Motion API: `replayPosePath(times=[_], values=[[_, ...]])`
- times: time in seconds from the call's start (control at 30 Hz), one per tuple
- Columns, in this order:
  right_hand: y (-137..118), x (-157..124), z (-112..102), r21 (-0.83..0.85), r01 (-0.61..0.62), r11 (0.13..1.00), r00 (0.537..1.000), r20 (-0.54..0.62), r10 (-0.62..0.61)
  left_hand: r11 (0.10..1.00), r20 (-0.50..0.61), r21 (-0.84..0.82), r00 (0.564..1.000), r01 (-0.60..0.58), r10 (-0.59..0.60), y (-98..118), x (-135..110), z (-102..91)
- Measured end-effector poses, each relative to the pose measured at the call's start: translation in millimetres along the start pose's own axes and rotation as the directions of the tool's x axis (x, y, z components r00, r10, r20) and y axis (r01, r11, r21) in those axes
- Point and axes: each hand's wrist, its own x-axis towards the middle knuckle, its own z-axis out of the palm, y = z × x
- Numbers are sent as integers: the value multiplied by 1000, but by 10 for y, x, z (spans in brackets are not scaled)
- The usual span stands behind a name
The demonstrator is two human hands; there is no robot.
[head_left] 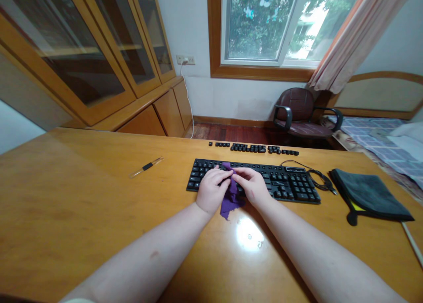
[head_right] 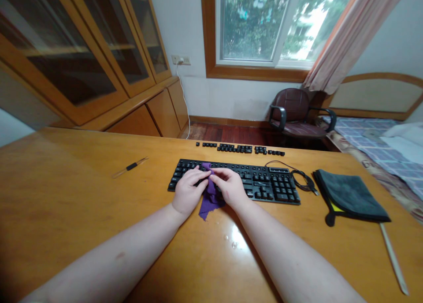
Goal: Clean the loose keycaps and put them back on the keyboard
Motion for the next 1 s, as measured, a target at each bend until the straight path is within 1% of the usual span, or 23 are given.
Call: replayPosePath(times=[0.13, 0.33, 0.5, 0.63, 0.73, 0.8, 0.83, 0.93, 1.0], values=[[29, 16, -30, -15, 8, 1000, 1000, -27, -9, 1000, -25, 18, 999, -23, 24, -1, 2, 3], [-11, -3, -11, 17, -55, 998, 997, -50, 56, 998, -10, 41, 999, -53, 53, 0, -3, 1], [-6, -4, 12, 6, -35, 999, 993, -115, 36, 999, 21, 33, 1000, 8, -9, -7, -15, 26], [3, -15, 33, 47, -42, 998, 991, -121, 48, 999, 46, 13, 998, 52, -53, 22, -12, 30], [5, -37, 43, 76, 12, 997, 984, -180, 2, 987, 35, -61, 988, 151, -149, 36, -10, 22], [9, -50, 44, 71, 57, 996, 973, -225, -40, 957, -2, -141, 966, 254, -257, 28, 6, 5], [13, -53, 43, 66, 72, 995, 969, -240, -55, 932, -30, -191, 948, 307, -318, 21, 26, -9], [29, -56, 38, 65, 92, 994, 964, -254, -73, 831, -96, -353, 867, 430, -490, -2, 159, -78], [39, -53, 35, 70, 97, 993, 966, -246, -77, 785, -36, -359, 833, 505, -553, -12, 311, -136]])
